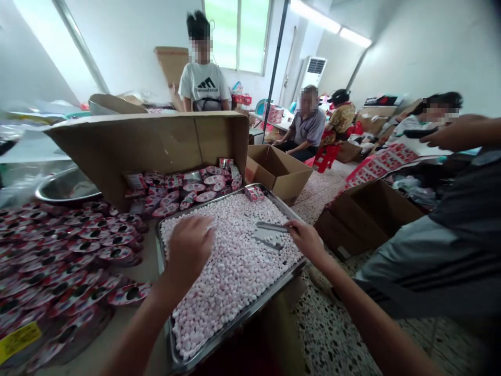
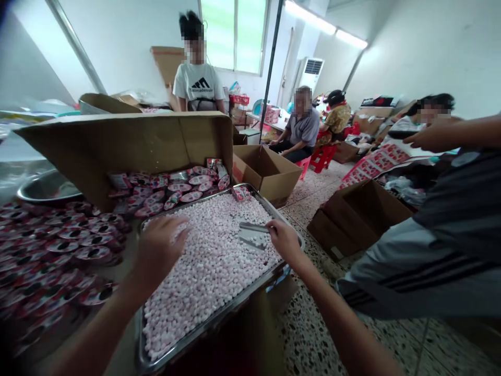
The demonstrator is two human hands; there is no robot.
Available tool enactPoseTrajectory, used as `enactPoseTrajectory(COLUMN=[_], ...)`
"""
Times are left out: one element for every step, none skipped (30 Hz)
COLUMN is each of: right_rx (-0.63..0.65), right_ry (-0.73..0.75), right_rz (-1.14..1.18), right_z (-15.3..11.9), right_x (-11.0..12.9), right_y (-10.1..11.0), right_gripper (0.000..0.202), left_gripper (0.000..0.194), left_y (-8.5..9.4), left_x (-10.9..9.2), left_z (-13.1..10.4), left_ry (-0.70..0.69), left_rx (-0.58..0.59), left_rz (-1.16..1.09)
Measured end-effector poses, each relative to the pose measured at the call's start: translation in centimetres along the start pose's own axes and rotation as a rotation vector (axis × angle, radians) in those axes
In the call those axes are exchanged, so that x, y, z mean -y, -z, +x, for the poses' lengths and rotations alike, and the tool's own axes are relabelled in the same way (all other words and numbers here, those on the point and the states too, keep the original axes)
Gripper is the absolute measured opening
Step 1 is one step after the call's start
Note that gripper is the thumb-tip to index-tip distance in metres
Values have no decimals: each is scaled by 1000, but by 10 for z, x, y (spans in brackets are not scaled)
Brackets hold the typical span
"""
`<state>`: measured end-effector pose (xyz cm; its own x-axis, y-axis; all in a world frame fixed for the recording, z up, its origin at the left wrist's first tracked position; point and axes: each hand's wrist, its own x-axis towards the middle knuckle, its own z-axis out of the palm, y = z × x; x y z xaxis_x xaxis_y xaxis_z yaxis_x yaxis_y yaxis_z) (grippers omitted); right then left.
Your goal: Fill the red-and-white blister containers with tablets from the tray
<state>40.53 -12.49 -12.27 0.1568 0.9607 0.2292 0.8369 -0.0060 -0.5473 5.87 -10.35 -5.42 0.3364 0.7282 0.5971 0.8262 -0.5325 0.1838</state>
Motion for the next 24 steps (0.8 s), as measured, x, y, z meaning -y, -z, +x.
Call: enactPoseTrajectory(right_rx=[20, 33, 34, 16, -21, -71, -121, -160, -190, -211, -221, -224, -221, -212, -194, -170, -143, -114, -78, -39, -1, 33, 65, 95], right_ry=[-28, -44, -42, -23, 7, 34, 52, 59, 58, 54, 49, 44, 42, 46, 63, 94, 131, 173, 221, 265, 301, 323, 336, 339], right_rz=[-6, -10, -17, -36, -64, -101, -144, -187, -230, -272, -318, -367, -415, -459, -499, -533, -564, -595, -624, -651, -677, -700, -718, -732], right_z=[5, 10, 12, 14, 15, 17, 21, 26, 34, 45, 58, 72, 87, 102, 115, 126, 136, 143, 148, 151, 153, 154, 154, 154], right_x=[-4, -8, -11, -13, -15, -16, -17, -18, -19, -19, -19, -18, -16, -14, -11, -8, -5, -3, -1, 0, 2, 3, 4, 6], right_y=[6, 11, 16, 21, 24, 27, 29, 30, 30, 29, 27, 23, 19, 13, 7, 1, -6, -12, -18, -24, -30, -36, -41, -45], right_gripper=[33, 34, 35, 34, 33, 32, 32, 32, 32, 31, 32, 32, 32, 32, 32, 33, 34, 34, 35, 34, 33, 32, 31, 29], left_gripper=[25, 30, 34, 41, 48, 51, 51, 48, 43, 37, 33, 32, 32, 33, 35, 37, 38, 40, 43, 45, 47, 49, 50, 51], left_y=[-38, -75, -109, -139, -164, -184, -199, -210, -216, -220, -220, -218, -212, -204, -194, -182, -169, -155, -141, -129, -118, -111, -106, -104], left_x=[-17, -33, -48, -60, -69, -74, -77, -77, -75, -71, -66, -60, -52, -41, -28, -13, 5, 24, 44, 63, 81, 96, 108, 116], left_z=[41, 79, 112, 139, 159, 173, 180, 183, 183, 180, 175, 168, 161, 153, 143, 132, 120, 107, 94, 80, 67, 55, 46, 38], left_ry=[-75, -133, -156, -140, -124, -111, -99, -95, -96, -99, -103, -106, -109, -113, -118, -116, -95, -49, 33, 146, 260, 374, 470, 544], left_rx=[80, 166, 244, 309, 367, 407, 435, 452, 458, 456, 448, 439, 422, 395, 361, 322, 272, 224, 174, 116, 60, 12, -15, -23], left_rz=[-17, -19, -1, 30, 56, 70, 81, 84, 82, 78, 72, 72, 63, 33, -31, -128, -249, -381, -490, -569, -626, -667, -698, -726])
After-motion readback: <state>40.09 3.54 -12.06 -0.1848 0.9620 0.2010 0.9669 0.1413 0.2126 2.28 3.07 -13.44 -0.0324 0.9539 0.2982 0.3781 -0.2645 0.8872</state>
